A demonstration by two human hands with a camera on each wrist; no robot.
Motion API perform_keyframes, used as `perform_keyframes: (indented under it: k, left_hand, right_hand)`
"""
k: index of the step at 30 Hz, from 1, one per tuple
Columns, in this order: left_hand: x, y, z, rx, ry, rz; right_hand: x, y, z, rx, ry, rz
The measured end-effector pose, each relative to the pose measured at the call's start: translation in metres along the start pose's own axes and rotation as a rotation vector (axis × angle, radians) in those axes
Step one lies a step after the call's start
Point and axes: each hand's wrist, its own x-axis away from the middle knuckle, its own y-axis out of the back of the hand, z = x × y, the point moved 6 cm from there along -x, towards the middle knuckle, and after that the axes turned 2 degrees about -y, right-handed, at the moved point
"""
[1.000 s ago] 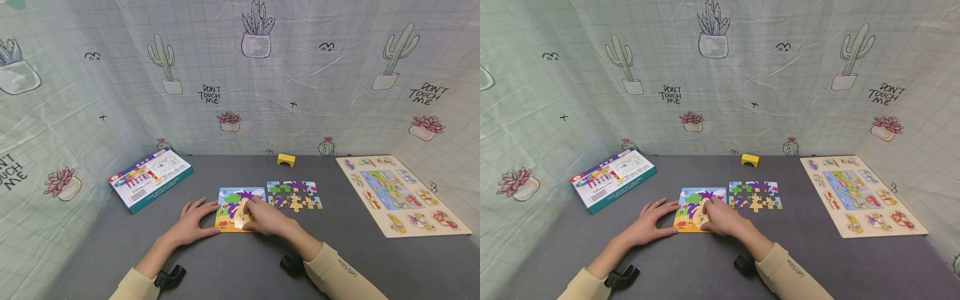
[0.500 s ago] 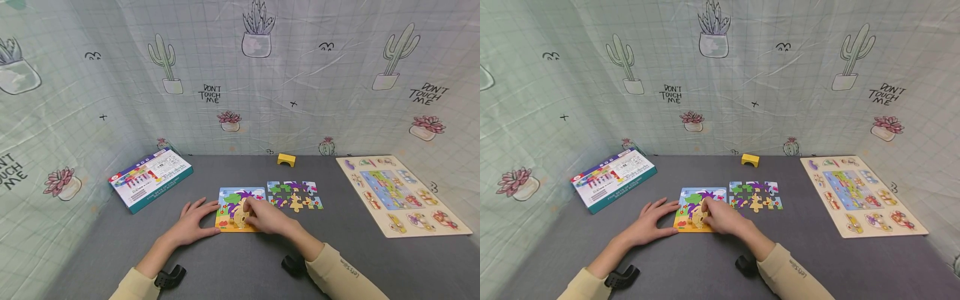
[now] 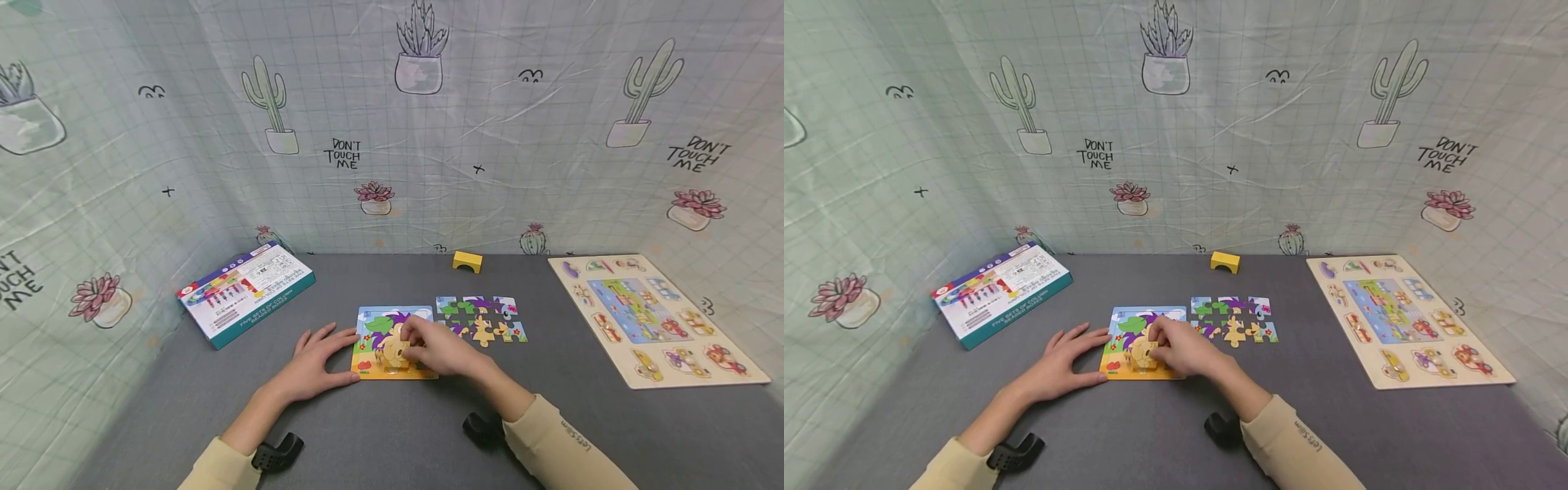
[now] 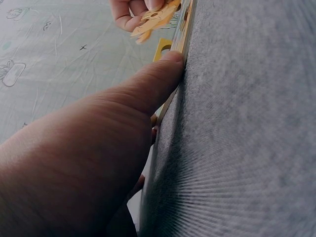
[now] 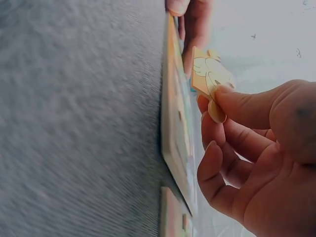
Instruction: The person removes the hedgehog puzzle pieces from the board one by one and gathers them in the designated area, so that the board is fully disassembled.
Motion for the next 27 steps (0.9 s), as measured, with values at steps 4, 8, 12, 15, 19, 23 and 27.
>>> perform_keyframes:
  k: [4,8,12,15,19,23,27]
  left_hand:
    - [0.000,0.000,0.000,-0.003,-0.004,-0.005]
    - [0.001,0.001,0.001,-0.005,-0.001,-0.004]
    - [0.001,0.001,0.000,0.004,0.007,0.005]
    - [0.001,0.001,-0.001,0.011,0.008,0.011]
    - [0.000,0.001,-0.001,0.006,0.009,0.012]
    - [0.000,0.001,-0.001,0.003,0.009,0.009]
    - [0.000,0.001,-0.001,0.004,0.012,0.008]
  right_hand:
    - [0.001,0.005,0.002,-0.041,0.005,-0.002]
    - [0.003,0.011,0.003,-0.023,0.039,-0.021]
    - [0.006,0.017,0.002,0.011,0.063,-0.038]
    - [0.010,0.022,-0.001,0.010,0.070,-0.035]
    - [0.016,0.028,-0.008,0.001,0.080,-0.017]
    - [0.023,0.037,-0.017,0.008,0.063,-0.013]
    - [0.032,0.047,-0.027,0.015,0.062,-0.026]
